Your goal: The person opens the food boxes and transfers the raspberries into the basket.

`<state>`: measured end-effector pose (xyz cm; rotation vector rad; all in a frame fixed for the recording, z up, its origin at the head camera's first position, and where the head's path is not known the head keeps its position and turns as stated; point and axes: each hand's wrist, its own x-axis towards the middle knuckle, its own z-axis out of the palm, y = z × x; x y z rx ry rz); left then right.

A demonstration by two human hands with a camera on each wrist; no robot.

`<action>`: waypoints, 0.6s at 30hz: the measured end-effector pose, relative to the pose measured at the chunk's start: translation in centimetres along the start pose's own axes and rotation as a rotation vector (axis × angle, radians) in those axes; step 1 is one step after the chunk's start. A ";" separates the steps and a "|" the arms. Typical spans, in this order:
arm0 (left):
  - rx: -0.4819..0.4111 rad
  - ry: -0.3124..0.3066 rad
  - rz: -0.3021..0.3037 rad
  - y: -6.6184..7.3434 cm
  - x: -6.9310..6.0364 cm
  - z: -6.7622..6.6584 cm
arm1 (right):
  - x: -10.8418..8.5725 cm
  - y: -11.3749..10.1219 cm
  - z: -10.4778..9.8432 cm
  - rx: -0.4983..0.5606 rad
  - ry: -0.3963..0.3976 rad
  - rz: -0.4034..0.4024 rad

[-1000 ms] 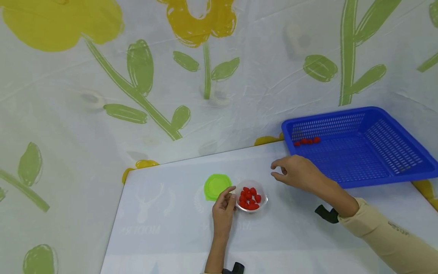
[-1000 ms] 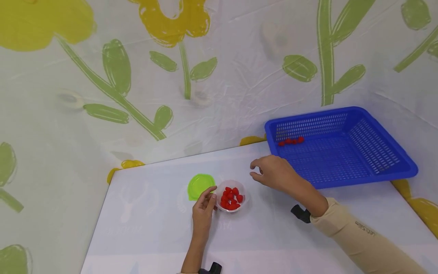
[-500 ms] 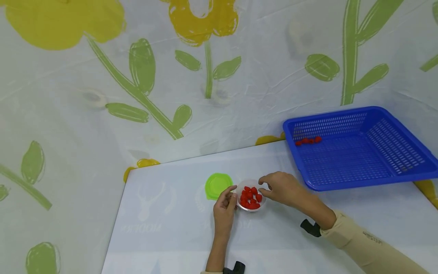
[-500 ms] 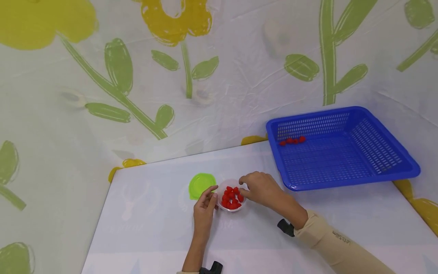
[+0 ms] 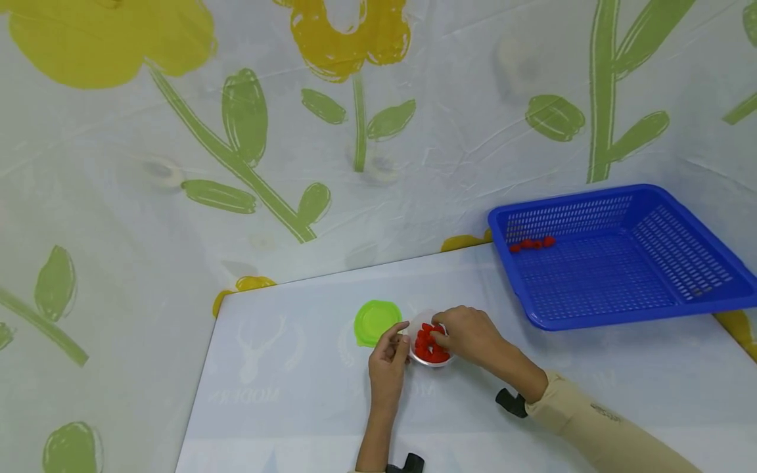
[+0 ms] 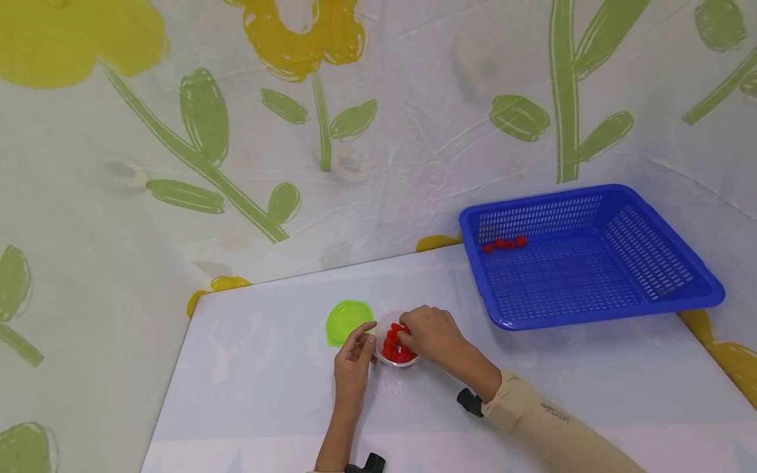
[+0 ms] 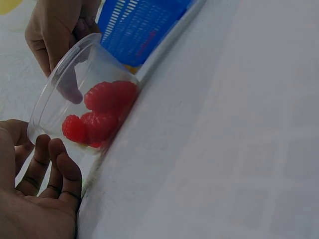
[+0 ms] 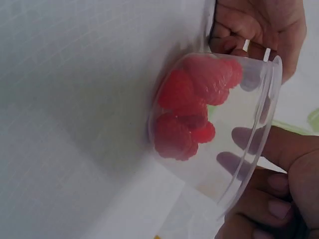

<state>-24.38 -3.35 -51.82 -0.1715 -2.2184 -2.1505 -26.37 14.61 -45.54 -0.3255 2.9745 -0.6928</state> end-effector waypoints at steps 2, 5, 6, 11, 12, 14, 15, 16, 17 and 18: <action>0.005 0.004 0.004 -0.9 0.1 0.0 | 0.2 -0.3 0.2 -0.034 0.014 -0.003; -0.007 0.006 0.004 -1.6 0.2 -0.1 | 0.4 -0.7 0.5 -0.099 0.036 -0.019; -0.016 0.005 0.003 -1.6 0.2 -0.1 | 0.5 -0.8 0.6 -0.122 0.044 -0.028; -0.051 0.004 0.003 -1.5 0.3 -0.1 | 0.8 -1.2 1.2 -0.256 0.067 -0.044; -0.053 0.004 0.004 -1.5 0.2 -0.1 | 0.8 -1.3 1.3 -0.274 0.069 -0.041; -0.057 0.003 0.008 -1.5 0.2 -0.1 | 0.8 -1.4 1.5 -0.301 0.074 -0.038; -0.057 0.004 0.010 -1.5 0.2 -0.1 | 0.9 -1.4 1.6 -0.312 0.074 -0.037; -0.057 0.004 0.015 -1.5 0.2 -0.1 | 0.9 -1.5 1.6 -0.323 0.078 -0.040; -0.057 0.005 0.019 -1.5 0.2 -0.1 | 0.9 -1.5 1.7 -0.328 0.083 -0.040; -0.055 0.006 0.022 -1.5 0.2 -0.1 | 1.0 -1.5 1.8 -0.332 0.085 -0.041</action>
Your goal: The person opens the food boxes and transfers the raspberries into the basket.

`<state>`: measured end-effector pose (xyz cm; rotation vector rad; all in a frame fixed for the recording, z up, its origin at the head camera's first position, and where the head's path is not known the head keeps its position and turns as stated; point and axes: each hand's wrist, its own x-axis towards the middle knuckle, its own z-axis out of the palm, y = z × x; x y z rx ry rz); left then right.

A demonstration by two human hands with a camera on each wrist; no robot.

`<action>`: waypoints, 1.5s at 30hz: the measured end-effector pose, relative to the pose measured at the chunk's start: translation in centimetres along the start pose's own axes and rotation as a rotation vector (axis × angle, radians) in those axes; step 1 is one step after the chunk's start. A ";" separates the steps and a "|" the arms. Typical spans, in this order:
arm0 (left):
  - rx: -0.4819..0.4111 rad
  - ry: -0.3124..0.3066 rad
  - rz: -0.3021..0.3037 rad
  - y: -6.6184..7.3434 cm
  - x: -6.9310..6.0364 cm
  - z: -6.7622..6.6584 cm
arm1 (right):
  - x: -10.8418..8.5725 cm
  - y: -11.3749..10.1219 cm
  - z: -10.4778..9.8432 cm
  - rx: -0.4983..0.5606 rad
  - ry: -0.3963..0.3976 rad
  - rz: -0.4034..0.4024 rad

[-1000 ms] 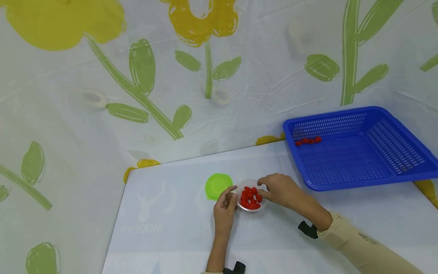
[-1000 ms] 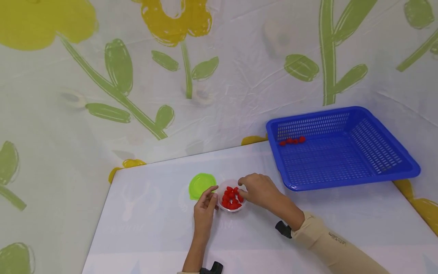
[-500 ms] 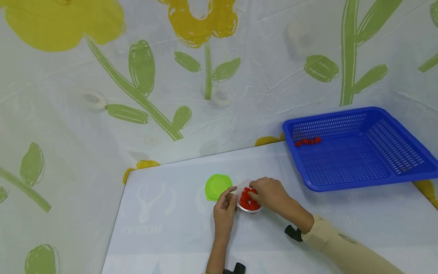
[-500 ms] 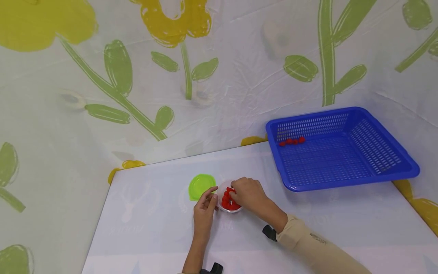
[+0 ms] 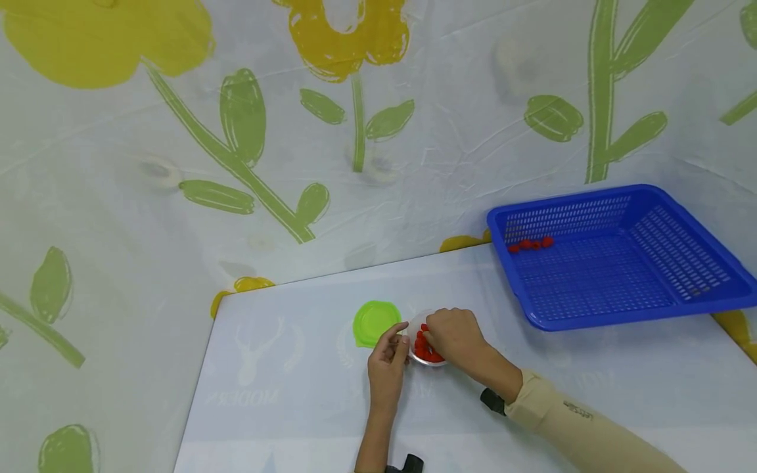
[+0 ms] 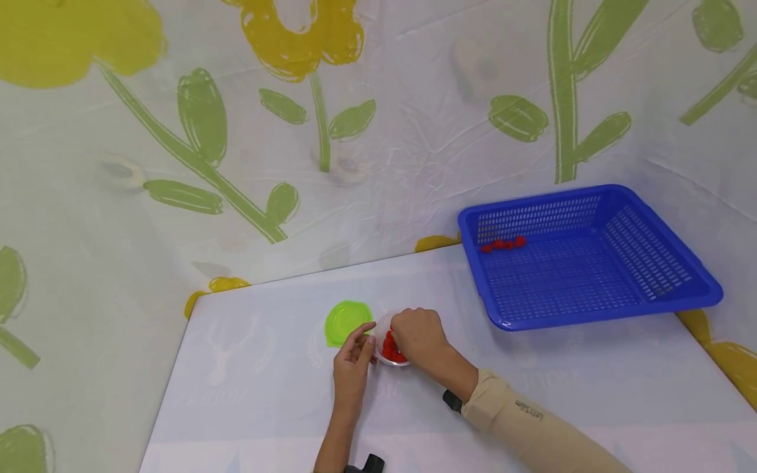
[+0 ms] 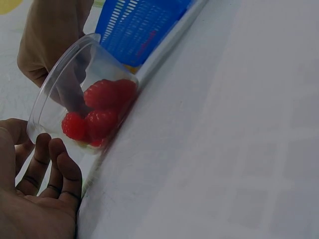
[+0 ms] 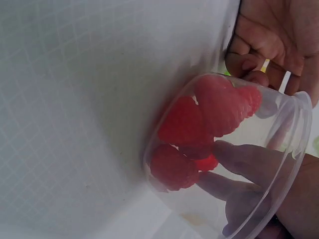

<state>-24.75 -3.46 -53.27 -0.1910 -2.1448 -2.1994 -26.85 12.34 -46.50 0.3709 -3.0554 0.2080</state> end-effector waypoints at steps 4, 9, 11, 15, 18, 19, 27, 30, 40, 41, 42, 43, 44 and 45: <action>0.010 0.003 0.006 -0.1 0.1 0.0 | 0.2 0.1 0.1 0.006 0.006 0.002; 0.023 0.000 0.000 -0.3 0.1 0.0 | -0.1 0.4 0.0 0.084 0.013 0.003; 0.030 0.002 -0.006 -0.4 0.0 0.0 | -0.3 0.6 -0.1 0.122 0.015 -0.003; 0.040 0.004 -0.024 -0.3 0.0 -0.1 | -0.7 1.2 -0.5 0.169 0.036 -0.017; 0.053 0.002 -0.028 -0.3 0.0 -0.1 | -1.1 1.7 -1.3 0.208 0.064 -0.025; 0.057 0.002 -0.027 -0.4 0.0 -0.1 | -1.2 1.9 -1.6 0.220 0.083 -0.031; 0.068 0.007 -0.024 -0.3 0.0 -0.1 | -1.8 3.6 -4.5 0.245 0.106 -0.021; 0.063 0.008 -0.028 -0.3 -0.1 -0.1 | -2.0 4.4 -5.4 0.244 0.116 -0.019; 0.046 0.006 -0.045 -0.2 -0.1 -0.2 | -2.6 8.3 -7.8 0.311 0.165 0.037; 0.046 0.006 -0.048 -0.2 -0.1 -0.2 | -2.6 8.7 -8.0 0.311 0.164 0.046; 0.046 0.007 -0.050 -0.2 -0.1 -0.2 | -2.7 9.1 -8.3 0.316 0.159 0.059; 0.048 0.009 -0.054 -0.2 -0.1 -0.1 | -2.7 9.6 -8.5 0.314 0.161 0.064; 0.050 0.010 -0.058 -0.2 -0.1 -0.1 | -2.7 10.1 -8.7 0.310 0.166 0.067; 0.053 0.013 -0.062 -0.2 -0.1 -0.1 | -2.7 10.5 -8.9 0.305 0.171 0.069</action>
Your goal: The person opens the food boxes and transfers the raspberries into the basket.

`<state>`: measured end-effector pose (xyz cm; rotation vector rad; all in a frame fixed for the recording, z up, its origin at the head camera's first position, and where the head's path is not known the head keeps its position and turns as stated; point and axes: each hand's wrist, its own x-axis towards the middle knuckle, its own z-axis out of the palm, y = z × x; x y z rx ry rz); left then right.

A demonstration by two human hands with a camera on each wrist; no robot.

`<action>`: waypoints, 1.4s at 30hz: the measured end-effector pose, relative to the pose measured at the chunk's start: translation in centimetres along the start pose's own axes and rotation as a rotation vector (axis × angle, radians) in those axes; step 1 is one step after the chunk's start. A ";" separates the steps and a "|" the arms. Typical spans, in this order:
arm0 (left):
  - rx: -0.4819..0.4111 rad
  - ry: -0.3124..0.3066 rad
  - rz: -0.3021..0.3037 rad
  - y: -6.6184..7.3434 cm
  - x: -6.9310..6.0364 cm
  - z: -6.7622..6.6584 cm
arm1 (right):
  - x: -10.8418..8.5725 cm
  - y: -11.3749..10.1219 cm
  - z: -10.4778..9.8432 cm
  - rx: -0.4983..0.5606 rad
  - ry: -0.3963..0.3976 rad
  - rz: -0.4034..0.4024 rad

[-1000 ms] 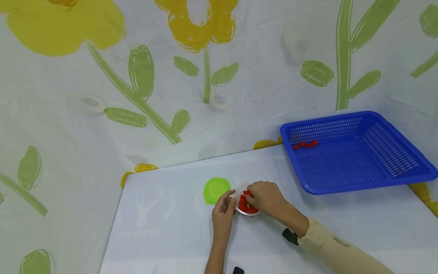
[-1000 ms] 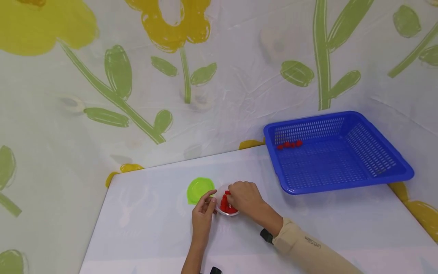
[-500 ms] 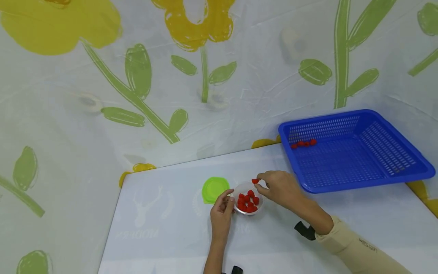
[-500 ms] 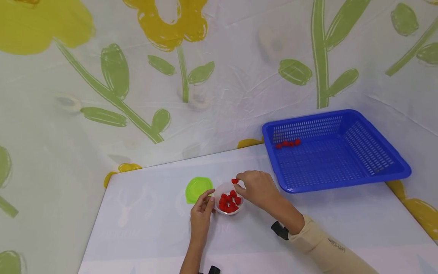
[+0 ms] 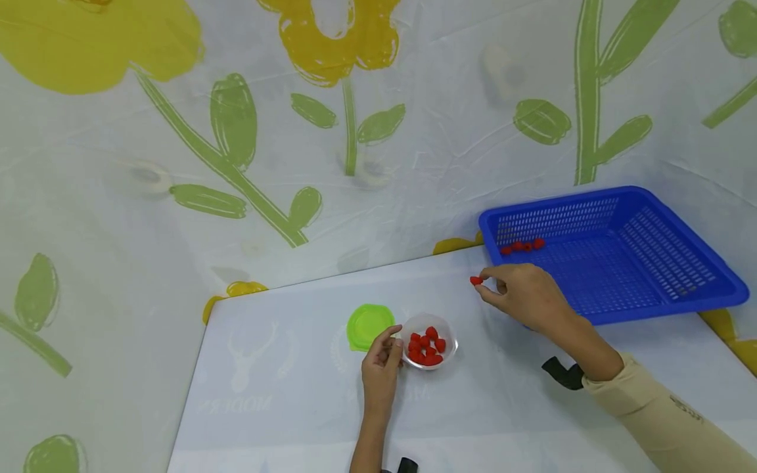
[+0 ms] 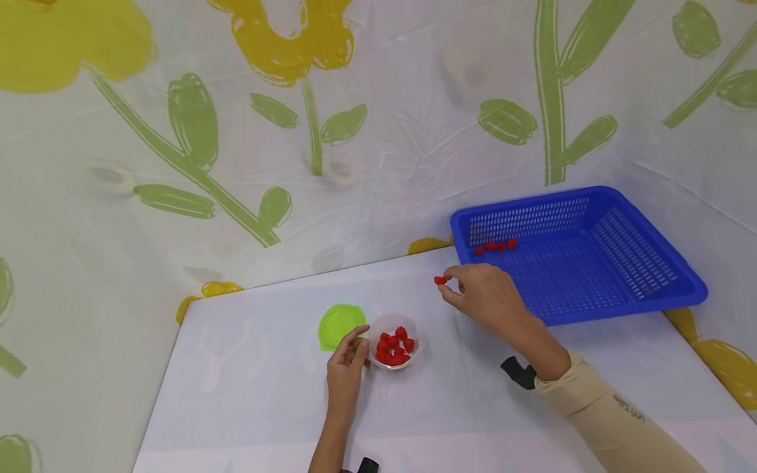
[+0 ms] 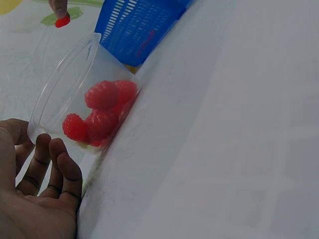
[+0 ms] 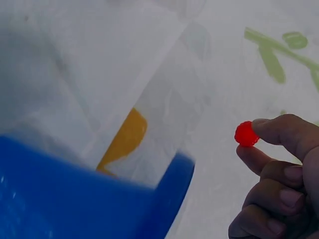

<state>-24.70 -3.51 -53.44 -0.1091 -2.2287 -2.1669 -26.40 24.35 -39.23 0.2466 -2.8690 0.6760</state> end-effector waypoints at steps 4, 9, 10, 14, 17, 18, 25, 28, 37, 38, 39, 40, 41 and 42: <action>0.005 0.004 -0.010 -0.1 0.0 0.1 | 0.3 1.6 -1.0 -0.015 0.025 -0.011; 0.003 0.004 -0.009 -0.3 0.1 0.1 | 0.8 3.4 -2.2 -0.023 0.026 0.016; 0.007 0.005 -0.009 -0.3 0.1 0.1 | 0.9 3.7 -2.5 -0.022 0.023 0.026; 0.008 0.005 0.001 -0.2 0.1 0.0 | 1.4 5.0 -3.5 -0.032 0.018 0.066; -0.002 0.001 0.010 0.0 0.1 0.0 | 1.8 5.8 -4.1 -0.046 0.013 0.080; -0.005 0.001 0.009 0.0 0.0 0.0 | 1.9 6.0 -4.3 -0.051 0.010 0.081; -0.001 0.009 -0.017 -0.1 0.0 0.1 | 2.6 7.4 -5.4 -0.073 -0.014 0.088; -0.004 0.006 -0.021 0.1 0.0 0.1 | 3.2 7.9 -5.9 -0.079 -0.047 0.110; 0.004 0.001 -0.029 0.5 -0.1 0.1 | 4.9 10.9 -6.9 -0.109 -0.142 0.163; -0.002 0.003 -0.035 0.5 -0.1 0.1 | 5.0 11.3 -6.9 -0.113 -0.153 0.165; -0.003 0.005 -0.040 0.6 -0.1 0.1 | 5.1 11.6 -6.8 -0.115 -0.160 0.167; 0.000 0.008 -0.045 0.6 -0.1 0.1 | 5.2 12.0 -6.8 -0.118 -0.170 0.168; -0.002 0.008 -0.045 0.2 -0.1 0.0 | 5.4 12.3 -6.8 -0.121 -0.181 0.168; -0.005 0.009 -0.047 0.2 -0.1 0.0 | 5.4 12.5 -6.7 -0.120 -0.188 0.173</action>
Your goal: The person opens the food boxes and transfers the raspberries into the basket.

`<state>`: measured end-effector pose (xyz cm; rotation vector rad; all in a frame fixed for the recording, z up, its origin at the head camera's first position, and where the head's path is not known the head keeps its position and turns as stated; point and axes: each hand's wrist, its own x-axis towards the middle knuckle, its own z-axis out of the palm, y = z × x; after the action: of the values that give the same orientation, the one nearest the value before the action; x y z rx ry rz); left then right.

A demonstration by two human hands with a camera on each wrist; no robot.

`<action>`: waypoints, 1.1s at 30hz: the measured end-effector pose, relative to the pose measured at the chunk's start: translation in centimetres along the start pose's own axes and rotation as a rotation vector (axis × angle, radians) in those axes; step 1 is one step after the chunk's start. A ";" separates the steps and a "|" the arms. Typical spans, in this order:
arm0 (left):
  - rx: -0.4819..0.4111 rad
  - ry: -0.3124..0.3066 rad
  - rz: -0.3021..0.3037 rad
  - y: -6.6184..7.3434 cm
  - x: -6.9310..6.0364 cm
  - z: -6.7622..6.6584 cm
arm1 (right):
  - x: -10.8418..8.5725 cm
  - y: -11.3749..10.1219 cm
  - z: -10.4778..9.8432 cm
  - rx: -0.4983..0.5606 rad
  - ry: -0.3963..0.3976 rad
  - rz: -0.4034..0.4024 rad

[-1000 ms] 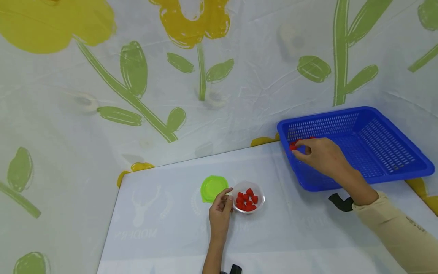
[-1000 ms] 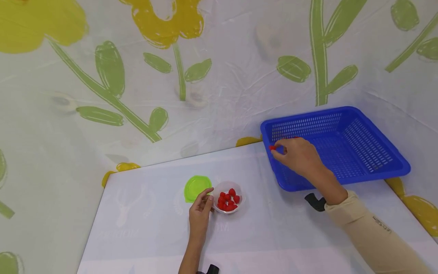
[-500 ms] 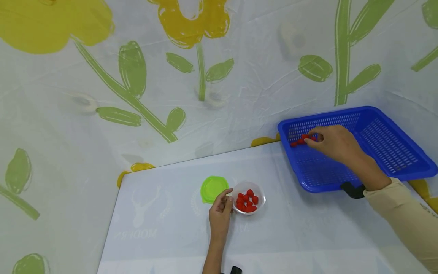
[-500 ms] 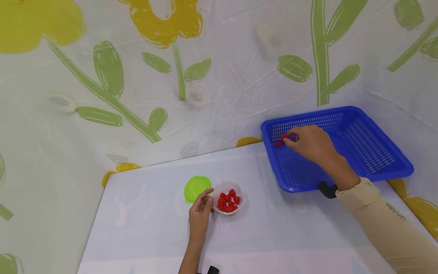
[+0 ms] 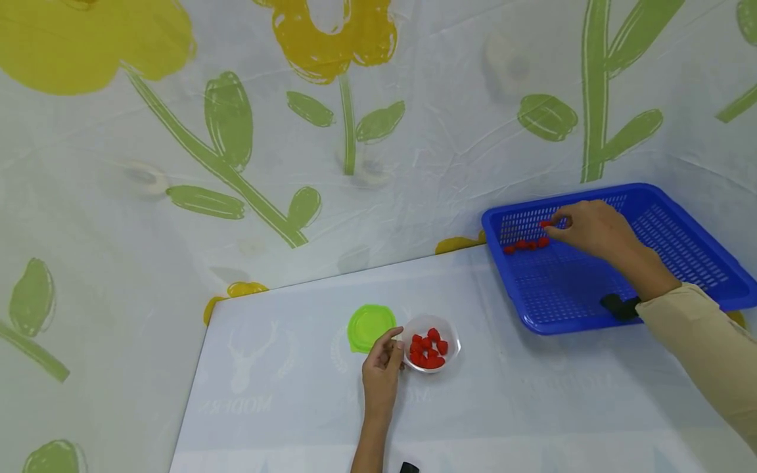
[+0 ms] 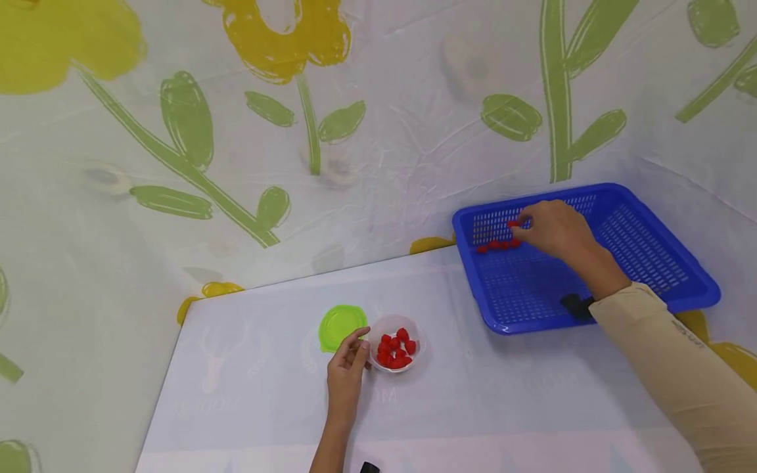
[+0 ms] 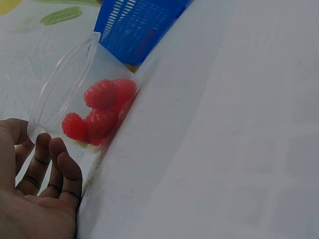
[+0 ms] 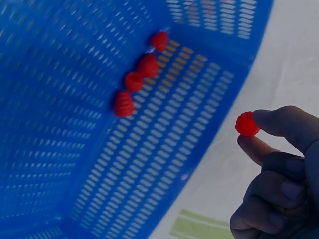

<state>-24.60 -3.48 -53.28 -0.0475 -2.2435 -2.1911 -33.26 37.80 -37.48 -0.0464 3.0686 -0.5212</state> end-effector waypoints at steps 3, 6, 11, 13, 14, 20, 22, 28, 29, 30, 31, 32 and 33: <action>-0.001 -0.005 0.002 0.1 0.0 -0.1 | 0.4 0.6 0.2 -0.002 -0.024 0.024; 0.003 -0.009 0.003 0.1 -0.1 -0.1 | 0.8 1.2 0.4 -0.010 -0.045 0.045; 0.009 -0.012 0.008 0.0 -0.1 -0.1 | 1.5 2.4 1.1 -0.010 -0.083 0.066; 0.014 -0.012 0.007 0.0 -0.1 -0.1 | 1.7 2.9 1.4 -0.003 -0.094 0.075; 0.017 -0.012 0.007 -0.1 -0.1 -0.1 | 1.8 3.2 1.6 -0.001 -0.097 0.079; 0.010 -0.009 0.016 0.0 0.0 0.0 | 2.4 4.7 2.5 0.004 -0.108 0.116; 0.000 -0.011 0.021 0.1 0.0 -0.1 | 2.4 5.0 2.8 0.005 -0.117 0.131; -0.017 -0.018 0.033 0.3 -0.1 -0.1 | 2.7 5.8 3.4 0.007 -0.142 0.156; -0.017 -0.020 0.033 0.3 -0.1 -0.1 | 2.8 5.9 3.5 0.008 -0.144 0.156; -0.014 -0.020 0.034 0.3 -0.1 -0.1 | 2.9 6.0 3.6 0.009 -0.146 0.155; -0.012 -0.020 0.033 0.2 -0.1 -0.1 | 3.0 6.1 3.6 0.009 -0.147 0.150; -0.009 -0.021 0.033 0.2 -0.1 -0.1 | 3.0 6.2 3.7 0.009 -0.148 0.148; -0.007 -0.022 0.033 0.2 -0.1 -0.1 | 3.2 6.3 3.7 0.008 -0.149 0.146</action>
<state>-24.50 -3.62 -53.07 -0.1080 -2.2291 -2.1931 -36.44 42.38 -43.12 0.1317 2.8958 -0.4975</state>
